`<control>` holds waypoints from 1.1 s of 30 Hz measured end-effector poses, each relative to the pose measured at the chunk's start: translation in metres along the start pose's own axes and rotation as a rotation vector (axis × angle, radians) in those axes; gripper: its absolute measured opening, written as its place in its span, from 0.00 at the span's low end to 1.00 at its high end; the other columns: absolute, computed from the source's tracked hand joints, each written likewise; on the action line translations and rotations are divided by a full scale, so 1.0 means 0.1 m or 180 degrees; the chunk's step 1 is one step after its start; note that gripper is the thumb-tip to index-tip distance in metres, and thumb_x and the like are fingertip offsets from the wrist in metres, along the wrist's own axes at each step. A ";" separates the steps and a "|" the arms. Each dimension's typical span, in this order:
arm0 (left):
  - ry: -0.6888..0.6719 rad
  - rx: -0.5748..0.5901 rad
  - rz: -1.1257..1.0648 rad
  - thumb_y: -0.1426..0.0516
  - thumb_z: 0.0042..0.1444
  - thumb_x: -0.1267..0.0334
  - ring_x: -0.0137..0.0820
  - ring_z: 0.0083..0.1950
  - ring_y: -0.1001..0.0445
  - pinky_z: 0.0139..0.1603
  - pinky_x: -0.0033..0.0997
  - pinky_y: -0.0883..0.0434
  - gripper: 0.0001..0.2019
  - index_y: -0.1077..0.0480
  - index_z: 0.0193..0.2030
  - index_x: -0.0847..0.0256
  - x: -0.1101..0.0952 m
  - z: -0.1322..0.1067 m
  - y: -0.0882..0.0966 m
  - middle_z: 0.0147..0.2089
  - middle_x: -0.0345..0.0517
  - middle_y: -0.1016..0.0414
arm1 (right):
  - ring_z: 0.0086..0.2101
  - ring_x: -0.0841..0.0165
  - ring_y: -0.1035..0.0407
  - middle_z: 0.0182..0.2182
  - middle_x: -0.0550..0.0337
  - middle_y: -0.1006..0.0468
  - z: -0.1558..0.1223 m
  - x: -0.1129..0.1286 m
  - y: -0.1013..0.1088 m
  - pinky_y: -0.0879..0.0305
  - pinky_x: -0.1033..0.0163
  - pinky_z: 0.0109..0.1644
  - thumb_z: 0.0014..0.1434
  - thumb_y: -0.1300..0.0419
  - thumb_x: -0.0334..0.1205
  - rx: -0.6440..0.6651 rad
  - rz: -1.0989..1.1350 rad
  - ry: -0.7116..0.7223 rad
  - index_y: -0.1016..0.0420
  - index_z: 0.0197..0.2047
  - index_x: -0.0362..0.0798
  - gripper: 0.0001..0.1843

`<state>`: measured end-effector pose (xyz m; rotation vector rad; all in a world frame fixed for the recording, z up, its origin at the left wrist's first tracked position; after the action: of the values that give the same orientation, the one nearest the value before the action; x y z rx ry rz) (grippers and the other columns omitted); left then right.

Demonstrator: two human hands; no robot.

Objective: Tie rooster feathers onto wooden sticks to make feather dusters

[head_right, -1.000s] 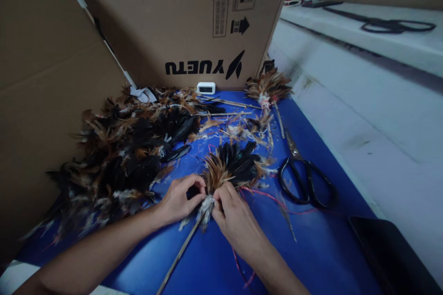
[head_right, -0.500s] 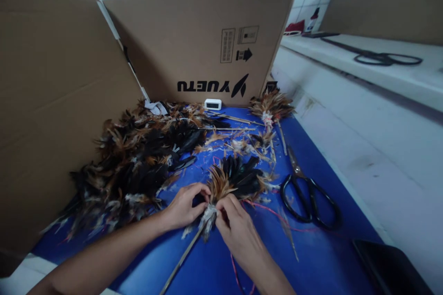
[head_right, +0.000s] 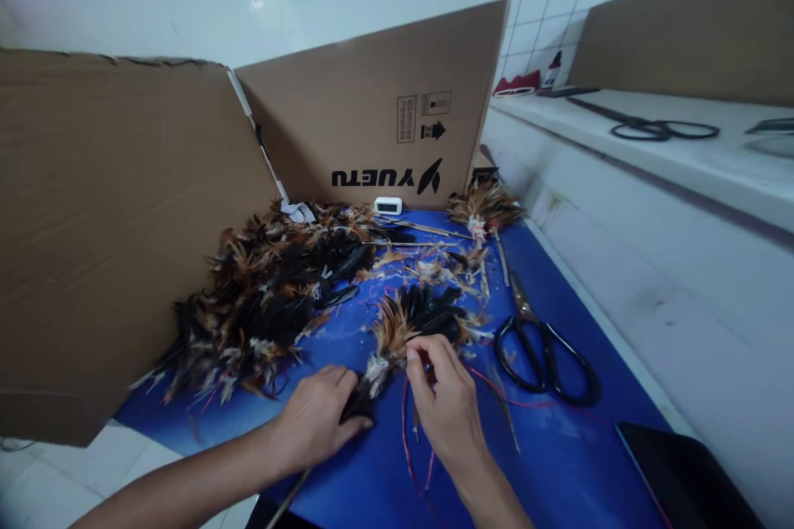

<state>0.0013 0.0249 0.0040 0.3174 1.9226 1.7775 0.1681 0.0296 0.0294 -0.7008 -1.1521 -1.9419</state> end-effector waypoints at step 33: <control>0.0469 -0.1533 -0.4630 0.47 0.56 0.53 0.20 0.17 0.44 0.16 0.19 0.48 0.13 0.38 0.32 0.62 0.35 -0.28 0.64 0.18 0.33 0.41 | 0.61 0.52 0.51 0.62 0.51 0.42 -0.99 -0.42 -0.20 0.48 0.45 0.58 0.58 0.51 0.58 0.0919 -0.2372 0.1013 0.39 0.61 0.55 0.30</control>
<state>-0.0531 0.0258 0.0605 -1.1150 1.0680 1.0867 0.1673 -0.0388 -0.0561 0.2370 -1.5755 -2.2829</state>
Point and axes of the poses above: each hand's wrist, its own z-axis towards the middle knuckle, its own y-axis out of the back of the hand, x = y × z, the point moved 6 cm from there along z, towards the middle knuckle
